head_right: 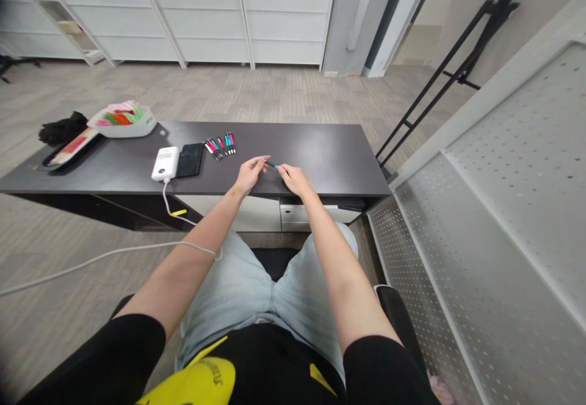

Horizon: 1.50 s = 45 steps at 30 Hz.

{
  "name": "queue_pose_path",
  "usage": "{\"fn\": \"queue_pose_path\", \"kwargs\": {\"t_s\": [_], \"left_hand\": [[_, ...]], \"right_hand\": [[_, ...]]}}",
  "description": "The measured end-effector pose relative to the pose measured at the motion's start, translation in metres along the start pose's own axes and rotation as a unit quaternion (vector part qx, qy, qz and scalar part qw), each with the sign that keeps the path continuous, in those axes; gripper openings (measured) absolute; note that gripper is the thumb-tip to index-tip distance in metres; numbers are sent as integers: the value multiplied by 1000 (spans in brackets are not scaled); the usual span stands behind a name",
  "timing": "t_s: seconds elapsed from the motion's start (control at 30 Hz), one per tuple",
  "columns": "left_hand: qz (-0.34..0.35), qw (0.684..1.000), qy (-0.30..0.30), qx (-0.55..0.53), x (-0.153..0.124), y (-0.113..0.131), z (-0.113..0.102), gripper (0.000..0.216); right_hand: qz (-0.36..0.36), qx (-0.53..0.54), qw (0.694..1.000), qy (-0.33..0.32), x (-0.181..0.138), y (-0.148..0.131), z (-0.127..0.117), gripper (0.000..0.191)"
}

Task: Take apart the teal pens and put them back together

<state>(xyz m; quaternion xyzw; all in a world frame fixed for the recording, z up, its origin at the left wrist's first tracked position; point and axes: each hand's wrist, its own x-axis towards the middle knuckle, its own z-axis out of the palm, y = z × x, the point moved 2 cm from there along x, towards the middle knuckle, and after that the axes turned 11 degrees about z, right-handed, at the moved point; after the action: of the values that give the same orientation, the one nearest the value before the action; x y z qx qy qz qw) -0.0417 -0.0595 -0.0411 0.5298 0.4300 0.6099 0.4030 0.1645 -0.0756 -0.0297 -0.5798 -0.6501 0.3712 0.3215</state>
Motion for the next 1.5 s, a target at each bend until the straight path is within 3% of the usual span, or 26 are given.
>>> {"fn": "queue_pose_path", "kwargs": {"t_s": [0.17,0.63,0.87,1.1,1.3,1.5], "left_hand": [[3,1000,12,-2,2,-2,6,20],[2,998,65,-5,0,-3,27,24],[2,998,61,10,-3,-3,20,19],[9,998,57,31,-5,-3,20,28],[10,997,56,42,-7,-3,19,29],[13,997,58,46,-7,-6,18,29]], "right_hand": [[-25,-28,999,-2,2,2,1,26],[-32,-50,996,65,4,5,3,18],[-32,-59,995,67,3,5,2,22],[-22,-49,997,54,0,7,3,6],[-31,-44,998,45,2,4,1,23],[-27,-28,998,47,-2,3,1,9]]}}
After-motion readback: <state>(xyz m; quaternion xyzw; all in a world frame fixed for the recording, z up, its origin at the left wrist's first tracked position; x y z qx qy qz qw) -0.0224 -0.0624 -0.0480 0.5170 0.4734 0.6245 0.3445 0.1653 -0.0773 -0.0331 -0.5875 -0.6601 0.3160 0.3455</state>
